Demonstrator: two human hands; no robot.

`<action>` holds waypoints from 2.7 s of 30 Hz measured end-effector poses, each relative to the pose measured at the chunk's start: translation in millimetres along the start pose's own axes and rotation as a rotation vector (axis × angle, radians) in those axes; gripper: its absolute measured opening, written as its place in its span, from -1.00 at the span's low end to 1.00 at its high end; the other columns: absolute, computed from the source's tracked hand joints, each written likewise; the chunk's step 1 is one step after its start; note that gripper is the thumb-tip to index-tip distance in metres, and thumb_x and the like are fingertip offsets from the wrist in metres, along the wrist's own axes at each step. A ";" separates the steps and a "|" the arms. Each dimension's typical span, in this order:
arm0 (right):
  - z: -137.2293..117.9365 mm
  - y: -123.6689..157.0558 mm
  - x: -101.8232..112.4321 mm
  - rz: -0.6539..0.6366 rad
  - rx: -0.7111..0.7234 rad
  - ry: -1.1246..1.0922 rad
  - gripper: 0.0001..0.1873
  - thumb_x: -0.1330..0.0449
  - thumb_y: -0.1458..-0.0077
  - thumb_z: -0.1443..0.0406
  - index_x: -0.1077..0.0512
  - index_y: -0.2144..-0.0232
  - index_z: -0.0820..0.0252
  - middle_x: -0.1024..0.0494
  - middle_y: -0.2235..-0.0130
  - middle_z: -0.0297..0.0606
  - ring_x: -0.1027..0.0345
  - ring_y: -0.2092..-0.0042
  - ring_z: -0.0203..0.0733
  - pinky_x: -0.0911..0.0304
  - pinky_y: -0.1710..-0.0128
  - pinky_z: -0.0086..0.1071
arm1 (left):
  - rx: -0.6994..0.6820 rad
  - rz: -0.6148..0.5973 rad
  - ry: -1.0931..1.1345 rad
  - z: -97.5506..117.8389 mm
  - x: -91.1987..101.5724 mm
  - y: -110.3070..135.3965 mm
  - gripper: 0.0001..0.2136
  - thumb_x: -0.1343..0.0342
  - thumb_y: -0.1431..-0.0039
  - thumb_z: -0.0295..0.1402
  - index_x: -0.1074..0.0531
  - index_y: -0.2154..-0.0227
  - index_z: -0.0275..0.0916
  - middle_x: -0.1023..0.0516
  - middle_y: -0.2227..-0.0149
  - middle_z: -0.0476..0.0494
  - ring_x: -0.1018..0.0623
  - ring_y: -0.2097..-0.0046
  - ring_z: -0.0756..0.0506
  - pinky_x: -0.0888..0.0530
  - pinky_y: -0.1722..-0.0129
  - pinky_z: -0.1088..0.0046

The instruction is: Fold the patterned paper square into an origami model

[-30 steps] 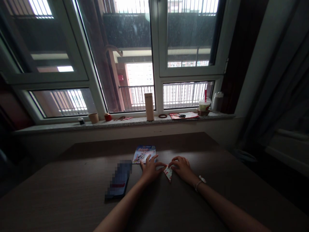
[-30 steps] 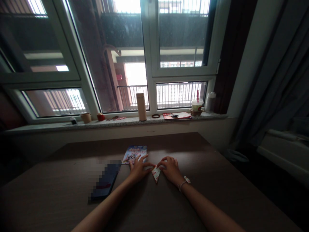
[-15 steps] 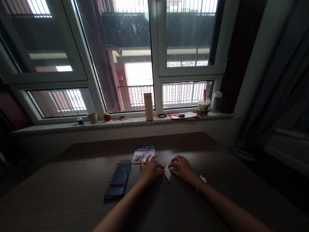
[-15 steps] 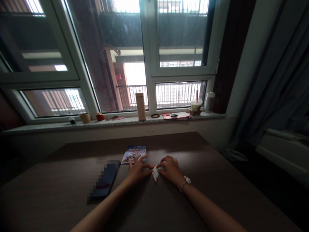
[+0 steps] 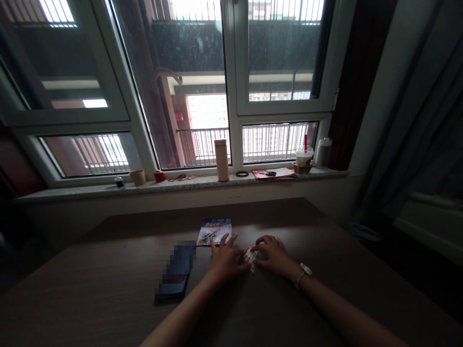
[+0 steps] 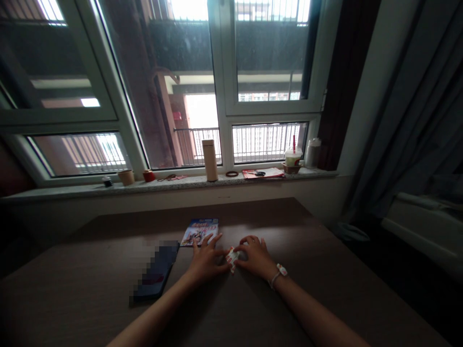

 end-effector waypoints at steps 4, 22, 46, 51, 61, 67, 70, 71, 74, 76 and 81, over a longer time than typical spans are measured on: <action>0.3 0.1 0.3 0.001 0.004 -0.005 -0.62 -0.26 0.01 0.04 -0.51 0.09 -0.18 -0.38 -0.09 -0.27 -0.10 -0.20 0.03 0.25 -0.26 0.08 | -0.033 -0.042 -0.001 3.3 -5.5 3.9 -0.39 -0.18 0.10 0.20 -0.41 -0.06 0.21 -0.13 -0.34 -0.21 -0.06 -0.34 -0.43 0.37 -0.16 -0.37; -1.9 5.5 -3.0 -0.020 0.040 -0.055 -0.33 -0.37 0.24 -0.04 -0.43 0.02 -0.10 -0.30 -0.14 -0.19 -0.07 -0.22 0.09 0.31 -0.27 0.14 | -0.026 -0.137 0.008 -11.8 -5.3 -0.3 -0.53 -0.15 -0.01 0.15 -0.42 -0.02 0.30 -0.08 -0.35 -0.08 0.05 -0.36 -0.44 0.38 -0.15 -0.37; 17.9 -5.7 -4.3 -0.007 0.099 -0.154 -0.71 -0.23 -0.07 0.02 -0.55 0.15 -0.14 -0.40 -0.05 -0.29 -0.14 -0.16 -0.04 0.05 -0.23 -0.13 | -0.027 -0.077 0.097 -19.2 -14.6 -6.0 -0.67 -0.08 -0.17 0.04 -0.45 0.01 0.27 -0.20 -0.30 -0.06 -0.02 -0.34 -0.36 0.41 -0.18 -0.32; 17.6 -6.0 -2.1 0.058 0.081 -0.151 -0.75 -0.17 -0.13 0.05 -0.57 0.21 -0.10 -0.44 -0.01 -0.30 -0.20 -0.13 -0.07 0.02 -0.22 -0.14 | 0.000 -0.040 0.126 -20.0 -14.0 -8.8 -0.75 -0.07 -0.22 -0.03 -0.53 0.10 0.21 -0.27 -0.26 -0.06 -0.07 -0.32 -0.34 0.37 -0.19 -0.34; 16.4 -6.7 -0.2 0.107 0.061 -0.129 -0.74 -0.14 -0.16 0.07 -0.57 0.25 -0.01 -0.48 0.02 -0.28 -0.24 -0.09 -0.07 -0.03 -0.18 -0.16 | 0.002 0.025 0.164 -16.1 -11.0 -11.1 -0.78 -0.03 -0.28 -0.14 -0.59 0.22 0.08 -0.34 -0.22 -0.05 -0.17 -0.29 -0.34 0.25 -0.19 -0.37; 15.6 -6.6 1.4 0.128 0.052 -0.158 -0.80 -0.17 -0.13 0.15 -0.57 0.29 0.03 -0.50 0.05 -0.27 -0.25 -0.07 -0.09 -0.03 -0.16 -0.18 | -0.010 0.053 0.179 -14.5 -11.0 -10.8 -0.79 -0.04 -0.28 -0.17 -0.60 0.27 0.03 -0.37 -0.19 -0.07 -0.19 -0.27 -0.32 0.29 -0.19 -0.37; 17.8 -7.6 0.8 0.145 0.030 -0.173 -0.81 -0.17 -0.13 0.17 -0.56 0.31 0.04 -0.51 0.06 -0.28 -0.26 -0.06 -0.10 -0.04 -0.15 -0.19 | -0.017 0.057 0.188 -13.6 -10.8 -10.8 -0.81 -0.08 -0.26 -0.17 -0.61 0.27 0.02 -0.38 -0.19 -0.09 -0.21 -0.26 -0.33 0.28 -0.20 -0.35; 18.2 -7.9 0.2 0.148 0.022 -0.173 -0.81 -0.16 -0.13 0.17 -0.56 0.32 0.04 -0.51 0.06 -0.28 -0.26 -0.06 -0.10 -0.04 -0.15 -0.20 | -0.017 0.056 0.187 -13.1 -10.6 -10.8 -0.82 -0.09 -0.24 -0.18 -0.60 0.27 0.03 -0.38 -0.19 -0.10 -0.21 -0.26 -0.33 0.27 -0.20 -0.36; 18.3 -8.2 -1.2 0.168 -0.007 -0.159 -0.82 -0.15 -0.13 0.19 -0.54 0.34 0.06 -0.51 0.07 -0.29 -0.26 -0.05 -0.10 -0.03 -0.14 -0.20 | 0.005 0.053 0.171 -10.8 -8.8 -10.3 -0.86 -0.15 -0.20 -0.19 -0.60 0.27 0.03 -0.38 -0.18 -0.10 -0.22 -0.25 -0.33 0.24 -0.20 -0.36; 17.1 -7.6 -1.7 0.186 -0.024 -0.139 -0.83 -0.14 -0.13 0.20 -0.52 0.36 0.08 -0.51 0.08 -0.28 -0.27 -0.05 -0.11 -0.02 -0.13 -0.20 | 0.033 0.056 0.158 -8.9 -6.8 -9.8 -0.86 -0.17 -0.18 -0.19 -0.60 0.26 0.03 -0.37 -0.18 -0.09 -0.22 -0.25 -0.33 0.21 -0.20 -0.36; 12.9 -5.8 -2.2 0.225 -0.025 -0.090 -0.81 -0.12 -0.16 0.16 -0.45 0.29 0.11 -0.49 0.10 -0.26 -0.28 -0.01 -0.11 -0.03 -0.11 -0.21 | 0.117 0.083 0.161 -8.7 -4.7 -8.9 -0.83 -0.16 -0.17 -0.14 -0.58 0.25 0.01 -0.37 -0.18 -0.11 -0.20 -0.26 -0.32 0.14 -0.21 -0.33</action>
Point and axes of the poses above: each hand's wrist, its own y-axis away from the middle knuckle, its own x-axis out of the back of the hand, z = x × y, the point moved 9 cm from there along -y, towards the middle knuckle
